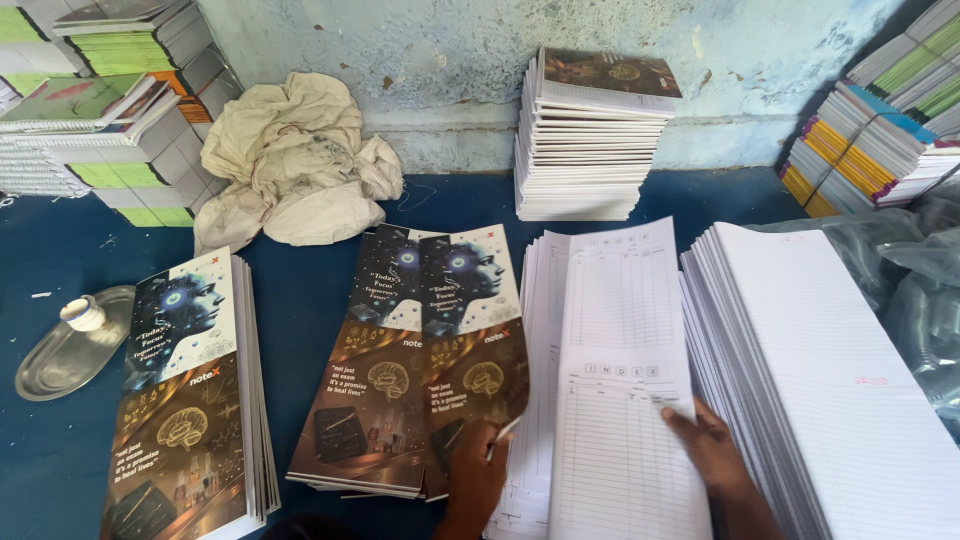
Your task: The person assembles notebooks by placing printed index pages between stacks of lined paper and then covering them with printed front covers. The person repeats this process multiple times, stacking the completed notebooks on the floor.
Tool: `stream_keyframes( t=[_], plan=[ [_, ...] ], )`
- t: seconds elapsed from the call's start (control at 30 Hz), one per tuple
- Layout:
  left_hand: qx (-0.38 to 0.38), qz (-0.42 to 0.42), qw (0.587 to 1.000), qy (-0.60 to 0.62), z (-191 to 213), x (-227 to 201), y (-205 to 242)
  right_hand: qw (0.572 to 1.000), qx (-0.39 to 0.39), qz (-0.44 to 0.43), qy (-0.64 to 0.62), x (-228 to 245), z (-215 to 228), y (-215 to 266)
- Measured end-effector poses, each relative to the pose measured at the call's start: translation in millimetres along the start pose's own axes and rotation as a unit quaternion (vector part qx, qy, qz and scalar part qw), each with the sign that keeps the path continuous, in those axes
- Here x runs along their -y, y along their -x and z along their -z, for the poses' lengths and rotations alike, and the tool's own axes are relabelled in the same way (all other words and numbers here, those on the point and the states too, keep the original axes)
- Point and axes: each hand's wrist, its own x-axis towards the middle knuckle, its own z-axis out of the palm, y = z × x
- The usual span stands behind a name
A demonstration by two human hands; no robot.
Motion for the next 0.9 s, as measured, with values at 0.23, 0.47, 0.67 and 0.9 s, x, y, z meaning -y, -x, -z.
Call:
stream_keyframes(
  t=[0.23,0.47,0.67,0.9],
  plan=[
    [0.047,-0.028,0.998,-0.019,-13,9,19,1.0,0.002,-0.012,-0.027,17,8,10],
    [0.068,-0.035,0.997,0.015,-29,16,32,0.999,0.004,0.009,-0.041,9,11,0],
    [0.094,0.019,0.993,0.073,-29,12,31,1.0,-0.028,0.004,-0.002,-1,21,-10],
    [0.094,0.104,0.978,0.154,-26,9,22,0.999,-0.014,0.02,-0.032,2,27,-11]
  ],
)
